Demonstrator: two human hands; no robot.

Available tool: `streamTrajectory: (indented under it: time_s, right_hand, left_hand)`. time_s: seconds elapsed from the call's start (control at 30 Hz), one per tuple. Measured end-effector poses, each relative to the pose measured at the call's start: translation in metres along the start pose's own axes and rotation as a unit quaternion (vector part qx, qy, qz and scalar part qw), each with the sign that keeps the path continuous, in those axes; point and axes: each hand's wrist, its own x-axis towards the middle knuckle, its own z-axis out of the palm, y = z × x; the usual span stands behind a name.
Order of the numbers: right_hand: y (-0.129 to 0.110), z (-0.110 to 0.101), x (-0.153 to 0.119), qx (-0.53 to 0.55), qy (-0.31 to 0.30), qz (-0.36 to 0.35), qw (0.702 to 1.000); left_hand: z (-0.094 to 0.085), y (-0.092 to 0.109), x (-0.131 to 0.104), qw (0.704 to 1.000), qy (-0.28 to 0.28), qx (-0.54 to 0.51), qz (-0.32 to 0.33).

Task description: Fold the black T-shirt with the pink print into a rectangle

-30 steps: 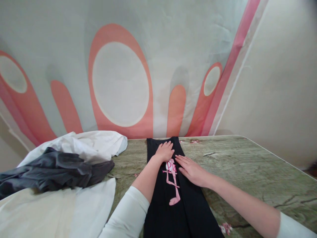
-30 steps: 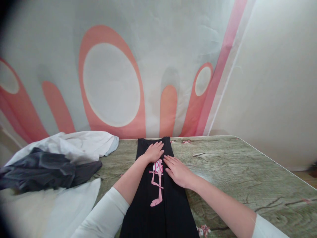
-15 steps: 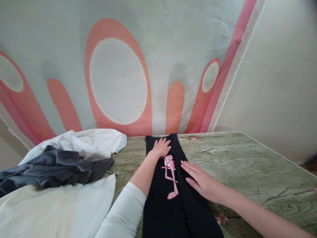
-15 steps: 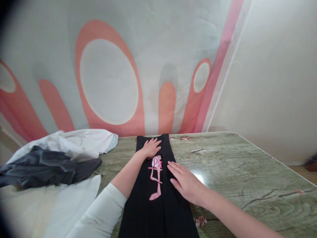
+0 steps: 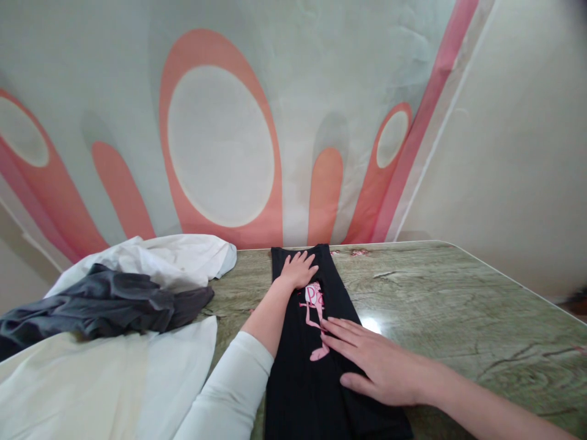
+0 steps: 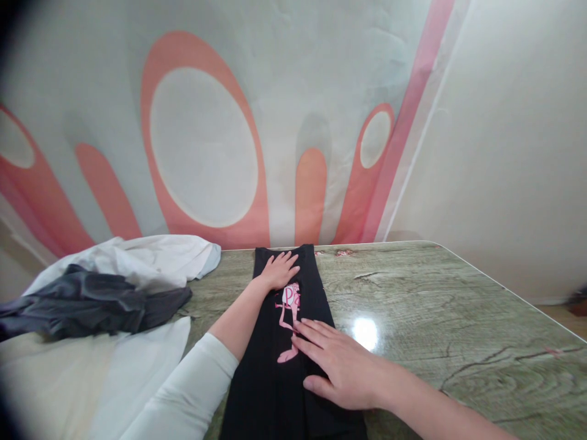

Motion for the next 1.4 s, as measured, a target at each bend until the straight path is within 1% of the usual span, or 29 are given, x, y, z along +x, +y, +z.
streamTrajectory:
  time_s: [0.07,0.1,0.2,0.27,0.33,0.43,0.53,0.63,0.8,0.9,1.0,1.17,1.23,1.3,1.37,1.4]
  right_hand:
    - [0.003,0.0,0.0,0.029,0.017,0.001,0.999]
    - [0.008,0.001,0.001,0.046,0.041,0.013,0.998]
    - [0.03,0.005,0.004,0.093,0.16,0.084,0.979]
    - [0.047,0.01,0.006,0.074,0.219,0.102,0.968]
    - [0.061,0.014,0.006,0.021,0.234,0.09,0.968]
    - [0.071,0.021,0.005,-0.049,0.207,0.071,0.975]
    - [0.074,0.026,0.005,-0.089,0.179,0.073,0.977]
    - [0.074,0.027,0.006,-0.102,0.17,0.077,0.977]
    - [0.071,0.026,0.005,-0.111,0.19,0.083,0.972]
    - [0.062,0.025,0.004,-0.106,0.209,0.058,0.97]
    - [0.046,0.023,0.004,-0.09,0.201,0.028,0.975]
    - [0.017,0.021,0.0,-0.074,0.108,-0.005,0.991]
    - [0.009,0.021,-0.005,-0.077,0.078,-0.006,0.994]
    - [0.002,0.022,-0.011,-0.077,0.062,0.0,0.995]
    - [-0.002,0.022,-0.018,-0.071,0.054,0.007,0.996]
    - [-0.003,0.023,-0.021,-0.066,0.054,0.009,0.996]
  left_hand:
    - [-0.003,0.0,-0.001,0.999,0.014,-0.032,-0.012]
    - [-0.005,0.0,-0.002,0.998,0.025,-0.053,-0.019]
    - [-0.012,-0.001,-0.01,0.994,0.064,-0.082,-0.034]
    - [-0.015,0.003,-0.021,0.995,0.066,-0.067,-0.045]
    - [-0.014,0.011,-0.034,0.996,0.049,-0.047,-0.063]
    - [-0.007,0.029,-0.053,0.994,0.023,-0.029,-0.104]
    - [0.003,0.042,-0.064,0.992,0.029,-0.003,-0.121]
    - [0.008,0.046,-0.067,0.992,0.048,0.022,-0.114]
    - [0.003,0.045,-0.065,0.992,0.047,0.029,-0.114]
    - [0.001,0.044,-0.063,0.993,0.037,0.027,-0.108]
    - [0.0,0.043,-0.061,0.994,0.032,0.025,-0.104]
    - [-0.004,0.036,-0.063,0.996,0.031,0.012,-0.077]
    - [-0.009,0.031,-0.07,0.998,0.015,-0.001,-0.064]
    - [-0.014,0.027,-0.083,0.998,0.007,-0.004,-0.059]
    - [-0.017,0.029,-0.102,0.999,0.019,0.011,-0.045]
    - [-0.018,0.033,-0.112,0.999,0.03,0.021,-0.03]
